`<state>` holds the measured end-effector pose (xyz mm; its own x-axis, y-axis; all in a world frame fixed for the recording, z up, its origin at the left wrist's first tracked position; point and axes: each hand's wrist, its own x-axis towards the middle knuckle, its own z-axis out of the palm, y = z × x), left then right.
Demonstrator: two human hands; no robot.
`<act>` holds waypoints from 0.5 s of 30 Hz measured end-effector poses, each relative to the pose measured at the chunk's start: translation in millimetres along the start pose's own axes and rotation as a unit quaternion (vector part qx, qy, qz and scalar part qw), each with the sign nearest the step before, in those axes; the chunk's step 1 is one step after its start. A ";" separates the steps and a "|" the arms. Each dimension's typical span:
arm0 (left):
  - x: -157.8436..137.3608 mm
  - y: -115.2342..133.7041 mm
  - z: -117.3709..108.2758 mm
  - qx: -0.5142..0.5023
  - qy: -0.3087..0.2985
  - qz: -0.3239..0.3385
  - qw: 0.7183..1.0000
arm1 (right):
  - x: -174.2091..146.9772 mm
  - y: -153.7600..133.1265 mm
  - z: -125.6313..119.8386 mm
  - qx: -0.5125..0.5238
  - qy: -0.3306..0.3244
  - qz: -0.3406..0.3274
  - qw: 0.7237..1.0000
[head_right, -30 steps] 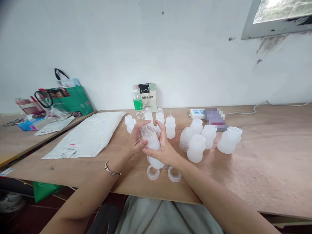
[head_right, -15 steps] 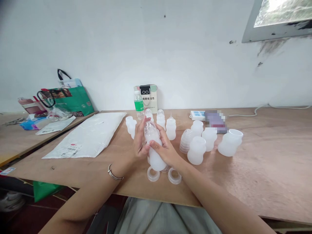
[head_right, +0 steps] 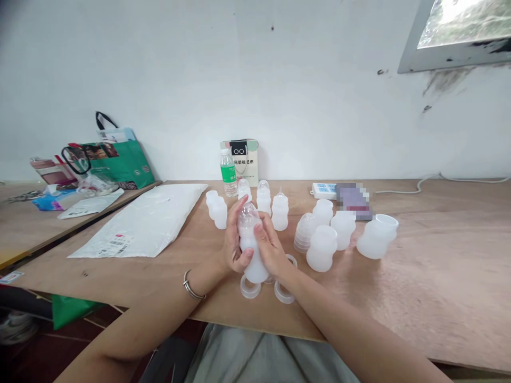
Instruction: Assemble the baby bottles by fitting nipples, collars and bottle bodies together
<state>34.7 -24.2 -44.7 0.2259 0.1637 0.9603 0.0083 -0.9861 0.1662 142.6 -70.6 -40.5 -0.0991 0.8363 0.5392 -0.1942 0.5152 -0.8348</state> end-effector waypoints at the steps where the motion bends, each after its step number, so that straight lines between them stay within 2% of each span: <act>1: -0.1 0.0 0.6 -0.004 0.008 -0.004 1.000 | 0.0 -0.6 0.3 0.000 0.000 0.004 1.000; 15: -8.7 -9.5 0.5 0.003 0.040 0.010 0.999 | -0.9 -0.3 2.8 -0.042 0.016 0.008 0.999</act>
<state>33.2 -16.3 -54.8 0.1478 0.1447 0.9784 0.0105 -0.9894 0.1448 140.1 -72.0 -40.5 -0.0695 0.8497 0.5227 -0.1092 0.5143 -0.8506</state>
